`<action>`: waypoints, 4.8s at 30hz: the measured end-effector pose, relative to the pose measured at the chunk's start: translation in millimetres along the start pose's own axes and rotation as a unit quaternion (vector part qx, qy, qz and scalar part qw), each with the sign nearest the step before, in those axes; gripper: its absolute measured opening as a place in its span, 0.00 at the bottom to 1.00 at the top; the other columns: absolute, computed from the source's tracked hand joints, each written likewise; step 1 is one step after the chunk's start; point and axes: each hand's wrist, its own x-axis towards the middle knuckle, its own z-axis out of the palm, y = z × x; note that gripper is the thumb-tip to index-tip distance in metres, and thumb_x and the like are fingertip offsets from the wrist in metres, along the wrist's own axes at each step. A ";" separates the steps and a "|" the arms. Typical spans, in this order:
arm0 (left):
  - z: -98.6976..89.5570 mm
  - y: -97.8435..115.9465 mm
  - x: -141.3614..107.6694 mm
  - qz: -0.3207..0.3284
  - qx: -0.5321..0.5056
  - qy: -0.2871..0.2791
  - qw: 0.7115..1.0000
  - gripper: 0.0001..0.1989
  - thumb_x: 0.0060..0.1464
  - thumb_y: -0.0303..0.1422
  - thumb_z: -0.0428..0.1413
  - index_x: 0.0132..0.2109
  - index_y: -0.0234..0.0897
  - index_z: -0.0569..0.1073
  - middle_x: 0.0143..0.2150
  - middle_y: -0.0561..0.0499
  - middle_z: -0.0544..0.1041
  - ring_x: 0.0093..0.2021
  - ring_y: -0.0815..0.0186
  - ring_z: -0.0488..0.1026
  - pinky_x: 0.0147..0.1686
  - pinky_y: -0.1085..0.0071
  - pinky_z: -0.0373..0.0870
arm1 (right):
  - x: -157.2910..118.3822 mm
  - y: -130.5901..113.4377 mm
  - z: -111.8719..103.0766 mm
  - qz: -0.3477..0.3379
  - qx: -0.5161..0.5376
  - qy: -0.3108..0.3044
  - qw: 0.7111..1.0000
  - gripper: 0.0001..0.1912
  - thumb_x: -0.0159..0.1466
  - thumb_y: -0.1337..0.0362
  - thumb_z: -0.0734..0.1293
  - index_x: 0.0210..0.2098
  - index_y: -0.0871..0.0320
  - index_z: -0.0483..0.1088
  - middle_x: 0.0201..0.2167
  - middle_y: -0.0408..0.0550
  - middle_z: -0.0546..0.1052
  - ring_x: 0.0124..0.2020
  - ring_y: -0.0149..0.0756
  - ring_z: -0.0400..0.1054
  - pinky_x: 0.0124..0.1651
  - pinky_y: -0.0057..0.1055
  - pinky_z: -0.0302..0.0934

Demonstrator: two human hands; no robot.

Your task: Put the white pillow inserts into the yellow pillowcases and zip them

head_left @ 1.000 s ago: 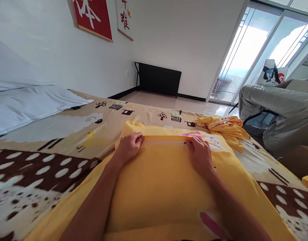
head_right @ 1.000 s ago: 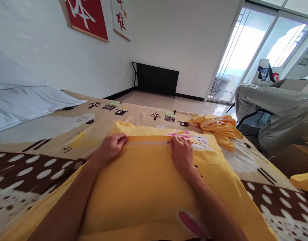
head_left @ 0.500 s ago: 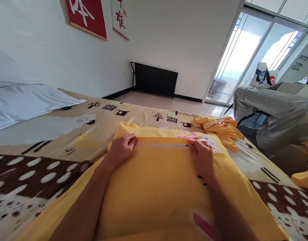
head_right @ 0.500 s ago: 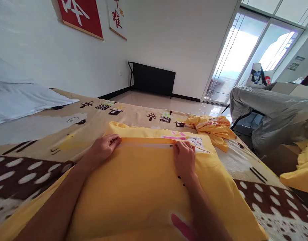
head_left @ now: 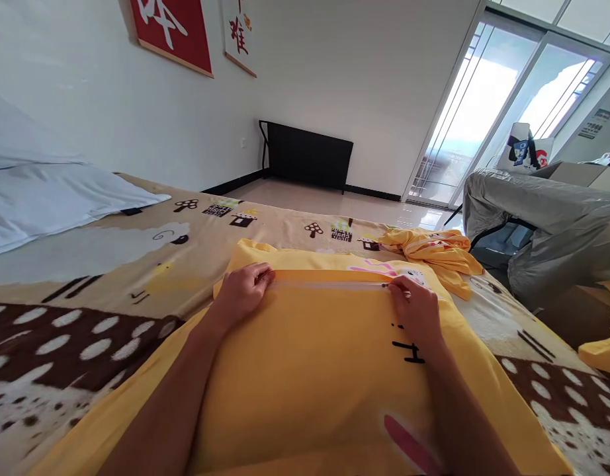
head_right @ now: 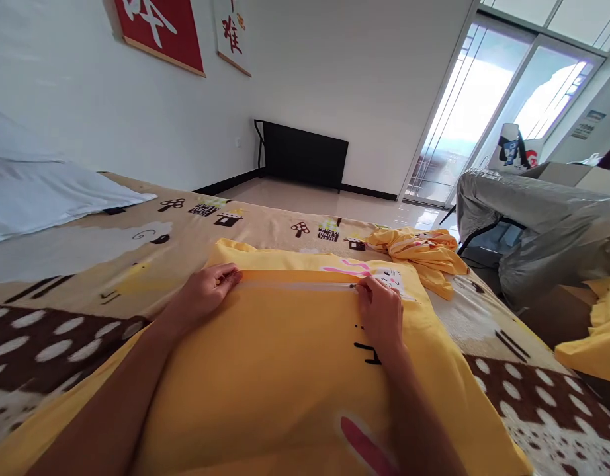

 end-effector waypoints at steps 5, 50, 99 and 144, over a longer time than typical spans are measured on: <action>0.4 -1.4 0.8 -0.002 0.006 -0.003 1.000 0.15 0.52 0.43 0.43 0.26 0.38 0.64 0.27 0.49 0.73 0.30 0.63 0.66 0.33 0.70 0.58 | 3.2 6.6 -4.4 0.018 -0.007 -0.008 1.000 0.10 0.60 0.61 0.60 0.29 0.53 0.72 0.28 0.44 0.78 0.33 0.38 0.70 0.39 0.33 0.57; 0.8 -6.5 4.5 -0.043 0.029 -0.023 0.998 0.17 0.51 0.45 0.42 0.32 0.38 0.68 0.35 0.48 0.77 0.37 0.59 0.71 0.38 0.68 0.61 | 24.7 87.5 -41.8 0.099 -0.028 0.021 0.994 0.13 0.53 0.54 0.61 0.26 0.54 0.74 0.29 0.47 0.79 0.35 0.42 0.71 0.43 0.38 0.58; -7.5 13.7 -1.4 -0.026 0.155 0.005 0.988 0.12 0.55 0.33 0.46 0.37 0.39 0.74 0.40 0.45 0.76 0.46 0.54 0.70 0.47 0.58 0.56 | 30.6 119.4 -42.8 0.177 -0.077 -0.018 0.981 0.10 0.52 0.56 0.64 0.25 0.55 0.72 0.35 0.50 0.78 0.42 0.46 0.70 0.48 0.44 0.56; 169.4 267.0 21.0 0.346 0.161 -0.043 0.923 0.11 0.59 0.26 0.46 0.42 0.32 0.73 0.43 0.41 0.74 0.46 0.54 0.67 0.41 0.58 0.60 | 36.1 156.7 -62.9 0.207 0.040 0.040 0.977 0.07 0.46 0.58 0.69 0.18 0.55 0.72 0.35 0.49 0.79 0.39 0.45 0.72 0.43 0.38 0.61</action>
